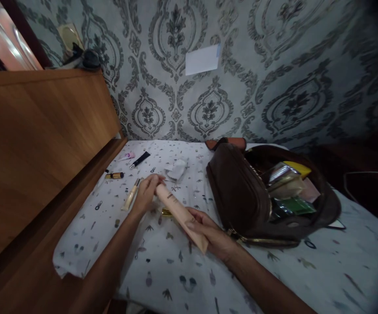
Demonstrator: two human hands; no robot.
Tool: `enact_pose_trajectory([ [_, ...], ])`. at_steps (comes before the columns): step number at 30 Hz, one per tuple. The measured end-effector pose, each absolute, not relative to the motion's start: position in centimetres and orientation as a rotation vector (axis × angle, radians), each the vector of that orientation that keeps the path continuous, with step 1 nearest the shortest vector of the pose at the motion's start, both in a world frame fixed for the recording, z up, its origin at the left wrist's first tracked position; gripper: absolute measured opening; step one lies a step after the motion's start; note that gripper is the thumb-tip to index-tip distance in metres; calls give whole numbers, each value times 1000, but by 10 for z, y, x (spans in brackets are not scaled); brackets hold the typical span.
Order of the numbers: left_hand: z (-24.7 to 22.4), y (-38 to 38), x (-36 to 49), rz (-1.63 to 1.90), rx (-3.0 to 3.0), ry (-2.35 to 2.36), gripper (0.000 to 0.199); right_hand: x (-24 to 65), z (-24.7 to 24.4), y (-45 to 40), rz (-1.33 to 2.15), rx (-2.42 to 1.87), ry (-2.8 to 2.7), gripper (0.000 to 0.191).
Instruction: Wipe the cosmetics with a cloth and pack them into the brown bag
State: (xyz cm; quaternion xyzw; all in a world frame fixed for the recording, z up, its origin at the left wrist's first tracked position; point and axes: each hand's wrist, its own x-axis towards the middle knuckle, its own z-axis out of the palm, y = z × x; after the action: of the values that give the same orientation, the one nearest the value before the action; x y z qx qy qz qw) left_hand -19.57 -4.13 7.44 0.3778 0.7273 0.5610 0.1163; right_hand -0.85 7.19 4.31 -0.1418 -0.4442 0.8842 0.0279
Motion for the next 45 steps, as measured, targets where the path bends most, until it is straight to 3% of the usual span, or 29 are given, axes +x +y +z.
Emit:
enact_pose_trajectory([
  [5,78,-13,-235,1424,1317,2352,32,-10,45,76,2713,-471,-1019,52],
  [11,58,37,-240,1020,1589,2418,41,-8,40,70,2743,-410,-890,52],
  [14,49,52,-238,909,1581,2483,30,-6,36,68,2737,-427,-800,54],
  [18,64,52,-240,951,1560,2551,15,-4,31,70,2728,-413,-758,50],
  [26,96,-12,-165,1337,1843,2309,22,-12,22,69,2686,-398,-736,46],
  [31,75,-20,-129,1027,2183,2194,23,-9,32,58,2653,-392,-791,53],
  [34,74,-10,-142,1123,2009,2346,27,-2,36,54,2694,-298,-962,64],
  [38,80,-5,-164,1466,1434,2482,34,4,39,51,2718,-154,-1100,60],
  [42,79,-7,-159,1798,770,2178,32,3,38,50,2690,-184,-1115,64],
  [45,77,-5,-147,1899,589,1975,31,1,33,49,2657,-236,-1168,66],
])
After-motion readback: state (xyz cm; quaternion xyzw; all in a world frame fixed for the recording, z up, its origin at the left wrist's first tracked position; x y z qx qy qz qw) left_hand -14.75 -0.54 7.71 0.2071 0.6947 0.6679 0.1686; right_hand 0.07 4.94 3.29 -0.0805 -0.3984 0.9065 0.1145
